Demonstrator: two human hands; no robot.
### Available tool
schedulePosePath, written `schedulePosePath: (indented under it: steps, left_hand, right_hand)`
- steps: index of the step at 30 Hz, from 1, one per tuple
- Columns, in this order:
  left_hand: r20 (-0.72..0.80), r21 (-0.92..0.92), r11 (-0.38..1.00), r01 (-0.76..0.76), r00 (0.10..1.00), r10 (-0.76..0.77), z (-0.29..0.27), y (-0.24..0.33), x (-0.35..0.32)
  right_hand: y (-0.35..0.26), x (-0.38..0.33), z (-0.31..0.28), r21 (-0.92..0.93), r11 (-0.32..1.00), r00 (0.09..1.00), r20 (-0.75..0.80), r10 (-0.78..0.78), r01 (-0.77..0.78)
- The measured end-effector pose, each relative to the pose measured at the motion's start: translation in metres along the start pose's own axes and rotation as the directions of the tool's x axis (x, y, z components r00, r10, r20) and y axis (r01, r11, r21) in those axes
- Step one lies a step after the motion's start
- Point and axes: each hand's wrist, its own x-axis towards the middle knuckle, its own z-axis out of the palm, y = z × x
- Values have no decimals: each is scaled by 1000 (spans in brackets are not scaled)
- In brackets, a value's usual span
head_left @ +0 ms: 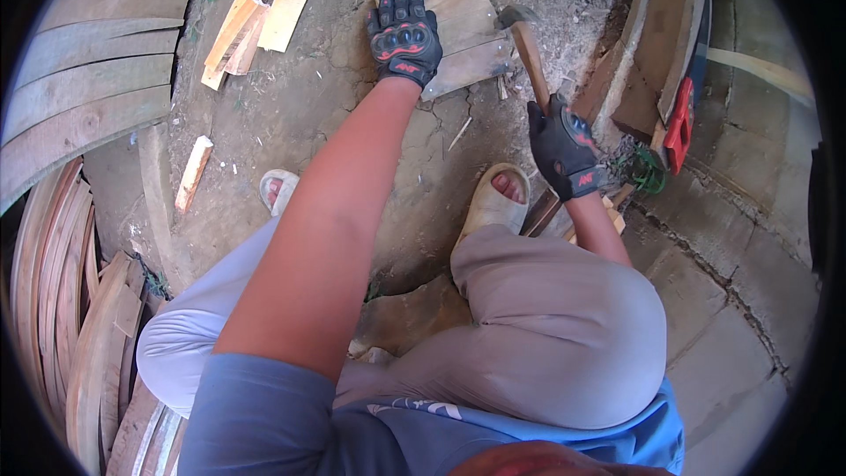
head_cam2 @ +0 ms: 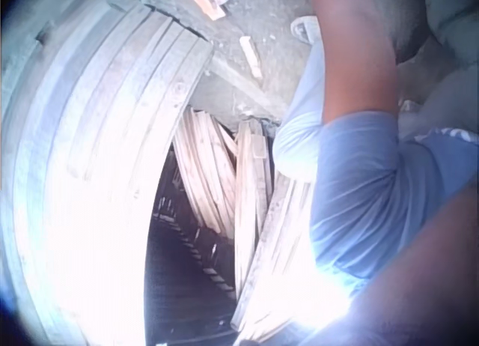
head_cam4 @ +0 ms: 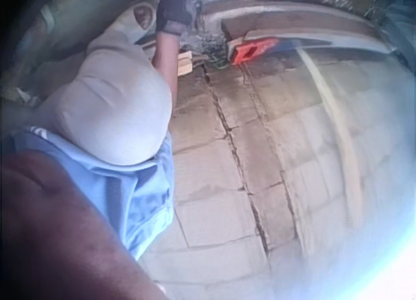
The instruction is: The person sits on the ground and uses a hammer to drive nails into a small wooden plank. They repeatedly strike the nails to secure them into the wood, occasionally adjusting the plank's position.
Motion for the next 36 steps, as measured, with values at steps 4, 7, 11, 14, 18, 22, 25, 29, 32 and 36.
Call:
schedulePosePath:
  steps: [4, 7, 11, 14, 18, 22, 25, 29, 32, 36]
  left_hand:
    - [60, 47, 998, 32, 998, -35, -7, -10, -5]
    - [23, 45, 998, 31, 999, -32, -7, -19, -9]
    - [44, 20, 1000, 12, 999, -13, -2, 0, -7]
    - [87, 18, 999, 46, 995, -47, -4, 8, -6]
    - [48, 48, 997, 65, 997, -68, -3, -12, -15]
    - [36, 73, 995, 73, 996, -76, -5, -17, -10]
    - [56, 21, 999, 50, 997, -51, -6, 10, 3]
    - [65, 39, 998, 56, 996, -59, -5, 3, 0]
    - [59, 60, 994, 87, 994, -90, -14, -18, -4]
    - [68, -3, 996, 93, 993, -93, -8, -8, -9]
  right_hand:
    - [-4, 2, -45, 210, 933, 956, 59, 287, -293]
    - [-12, 22, -82, 368, 930, 924, -353, 148, -8]
    - [28, 8, 3, 222, 970, 932, -323, 165, -95]
    - [19, -6, 13, 34, 989, 976, 169, 135, -142]
    - [-24, 13, -63, 293, 921, 964, 5, 265, -255]
    - [-5, 19, -51, 473, 880, 937, -288, 198, -41]
    - [27, -7, 16, -29, 988, 980, 123, 155, -152]
    - [10, -9, -17, 108, 979, 980, 117, 160, -173]
    - [-21, 16, -77, 440, 886, 974, -91, 206, -146]
    - [-2, 11, -47, 508, 861, 930, -333, 157, 37]
